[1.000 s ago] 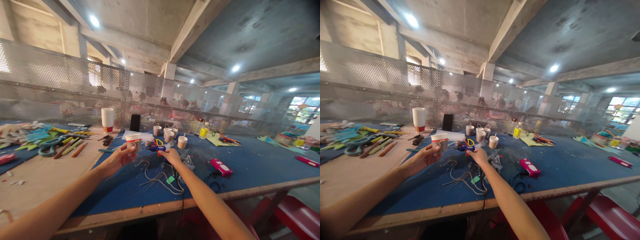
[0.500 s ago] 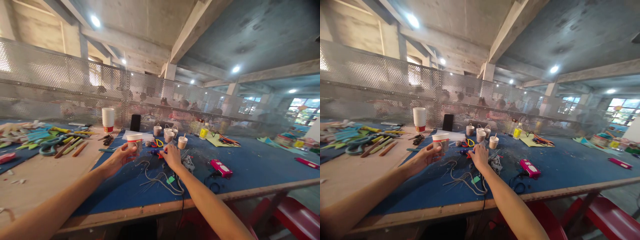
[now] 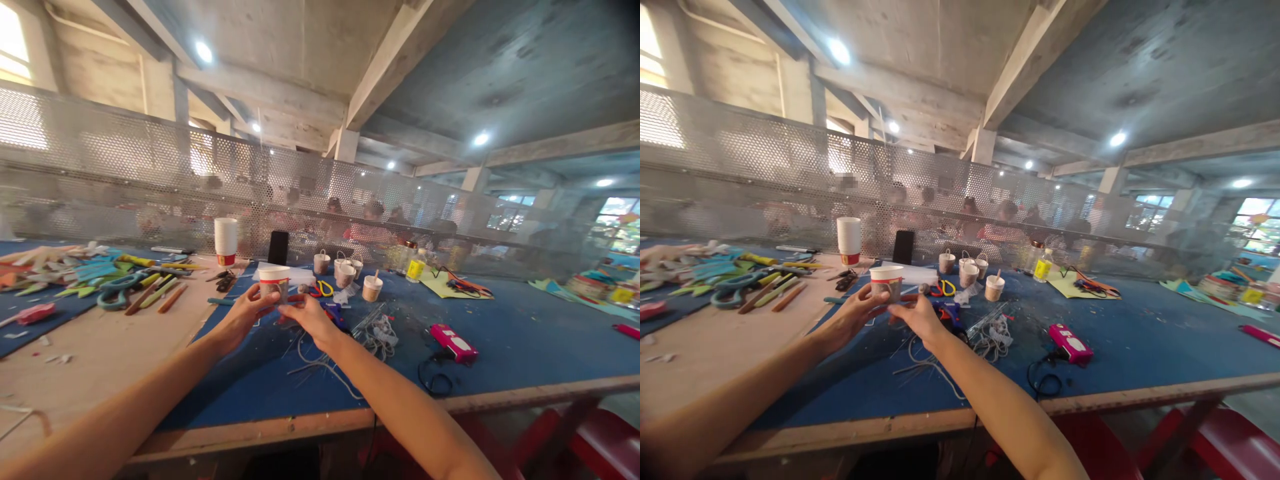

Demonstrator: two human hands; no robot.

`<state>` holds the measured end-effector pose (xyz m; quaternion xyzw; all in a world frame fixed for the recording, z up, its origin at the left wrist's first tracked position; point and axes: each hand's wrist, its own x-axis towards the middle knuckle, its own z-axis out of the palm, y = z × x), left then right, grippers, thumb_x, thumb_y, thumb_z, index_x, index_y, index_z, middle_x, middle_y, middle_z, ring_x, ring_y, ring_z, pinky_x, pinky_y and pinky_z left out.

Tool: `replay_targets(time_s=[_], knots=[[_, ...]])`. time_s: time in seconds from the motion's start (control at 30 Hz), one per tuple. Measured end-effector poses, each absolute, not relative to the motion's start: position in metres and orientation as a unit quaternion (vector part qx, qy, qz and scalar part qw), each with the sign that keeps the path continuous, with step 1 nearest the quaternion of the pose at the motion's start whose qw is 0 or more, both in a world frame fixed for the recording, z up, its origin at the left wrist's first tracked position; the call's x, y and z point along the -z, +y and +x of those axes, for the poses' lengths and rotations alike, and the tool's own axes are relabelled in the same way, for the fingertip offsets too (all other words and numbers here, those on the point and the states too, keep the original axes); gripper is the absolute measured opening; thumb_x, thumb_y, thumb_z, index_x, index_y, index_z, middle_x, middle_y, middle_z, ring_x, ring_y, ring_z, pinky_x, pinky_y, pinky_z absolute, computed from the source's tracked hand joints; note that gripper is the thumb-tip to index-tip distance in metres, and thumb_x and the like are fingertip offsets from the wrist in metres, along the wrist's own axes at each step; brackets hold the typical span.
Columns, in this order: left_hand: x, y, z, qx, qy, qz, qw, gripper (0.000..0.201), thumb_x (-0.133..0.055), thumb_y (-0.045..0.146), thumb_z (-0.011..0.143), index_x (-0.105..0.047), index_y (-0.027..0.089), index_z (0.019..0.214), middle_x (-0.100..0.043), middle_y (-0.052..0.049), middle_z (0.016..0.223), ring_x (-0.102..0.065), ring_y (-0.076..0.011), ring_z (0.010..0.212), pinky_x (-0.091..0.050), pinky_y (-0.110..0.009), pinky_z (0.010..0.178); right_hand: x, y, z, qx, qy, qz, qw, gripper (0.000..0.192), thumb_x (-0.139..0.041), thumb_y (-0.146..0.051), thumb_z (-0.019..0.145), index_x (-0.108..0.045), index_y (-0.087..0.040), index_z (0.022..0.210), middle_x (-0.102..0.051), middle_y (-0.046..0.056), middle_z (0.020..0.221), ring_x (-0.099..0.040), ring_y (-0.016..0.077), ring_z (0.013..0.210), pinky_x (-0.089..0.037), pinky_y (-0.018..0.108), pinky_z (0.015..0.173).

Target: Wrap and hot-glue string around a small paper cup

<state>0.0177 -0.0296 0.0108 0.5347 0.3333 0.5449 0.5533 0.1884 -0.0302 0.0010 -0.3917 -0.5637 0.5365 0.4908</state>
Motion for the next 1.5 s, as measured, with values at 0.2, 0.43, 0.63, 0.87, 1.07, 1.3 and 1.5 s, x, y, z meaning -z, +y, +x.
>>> replay_targets(time_s=[0.2,0.43,0.63,0.87,1.07,1.3,1.5], knots=[[-0.003,-0.023,0.017,-0.536,0.334,0.540,0.556,0.052,-0.083,0.042,0.074,-0.070,0.022,0.120,-0.072,-0.013,0.128,-0.061,-0.0342,0.126,-0.043,-0.046,0.105,-0.001,-0.020,0.205,-0.402,-0.637,-0.381,0.536,0.024,-0.073,-0.043,0.079,-0.063,-0.021,0.080,-0.063,-0.003,0.064,-0.062,0.0160,0.059,-0.048,0.029,0.064],[-0.007,-0.029,0.017,-0.495,0.304,0.554,0.596,0.054,-0.078,0.044,0.080,-0.066,0.024,0.128,-0.066,-0.014,0.138,-0.055,-0.0341,0.134,-0.038,-0.047,0.110,-0.003,-0.019,0.210,-0.360,-0.639,-0.349,0.583,0.024,-0.067,-0.044,0.084,-0.068,-0.021,0.081,-0.072,0.002,0.078,-0.067,0.0201,0.080,-0.050,0.031,0.079],[-0.010,-0.032,0.019,-0.486,0.301,0.552,0.607,0.054,-0.079,0.046,0.078,-0.068,0.025,0.127,-0.066,-0.014,0.138,-0.055,-0.0347,0.133,-0.040,-0.047,0.109,-0.009,-0.022,0.209,-0.357,-0.626,-0.353,0.597,0.024,-0.065,-0.045,0.084,-0.066,-0.021,0.079,-0.071,0.002,0.078,-0.067,0.0204,0.081,-0.051,0.031,0.080],[-0.014,-0.038,0.021,-0.482,0.302,0.552,0.609,0.054,-0.079,0.045,0.077,-0.069,0.025,0.126,-0.065,-0.013,0.139,-0.055,-0.0347,0.134,-0.044,-0.045,0.105,-0.017,-0.029,0.212,-0.327,-0.628,-0.379,0.596,0.025,-0.061,-0.045,0.084,-0.062,-0.022,0.075,-0.068,0.001,0.075,-0.064,0.0205,0.079,-0.050,0.031,0.076],[-0.014,-0.036,0.022,-0.484,0.305,0.551,0.608,0.059,-0.081,0.047,0.074,-0.069,0.024,0.126,-0.066,-0.015,0.139,-0.054,-0.0371,0.134,-0.043,-0.048,0.106,-0.014,-0.027,0.214,-0.314,-0.628,-0.384,0.599,0.026,-0.060,-0.046,0.085,-0.061,-0.022,0.075,-0.066,0.000,0.074,-0.061,0.0188,0.073,-0.048,0.029,0.071],[-0.014,-0.037,0.021,-0.475,0.292,0.564,0.609,0.057,-0.078,0.045,0.078,-0.067,0.024,0.130,-0.065,-0.014,0.139,-0.055,-0.0357,0.133,-0.044,-0.046,0.105,-0.013,-0.026,0.214,-0.314,-0.625,-0.380,0.605,0.026,-0.061,-0.045,0.086,-0.059,-0.022,0.074,-0.065,0.000,0.073,-0.060,0.0184,0.072,-0.047,0.028,0.070],[-0.013,-0.037,0.021,-0.470,0.291,0.568,0.610,0.054,-0.077,0.045,0.079,-0.068,0.026,0.128,-0.065,-0.013,0.141,-0.054,-0.0355,0.134,-0.046,-0.043,0.102,-0.015,-0.028,0.215,-0.305,-0.628,-0.389,0.601,0.026,-0.060,-0.044,0.086,-0.058,-0.023,0.072,-0.059,-0.002,0.066,-0.055,0.0169,0.066,-0.045,0.028,0.068]])
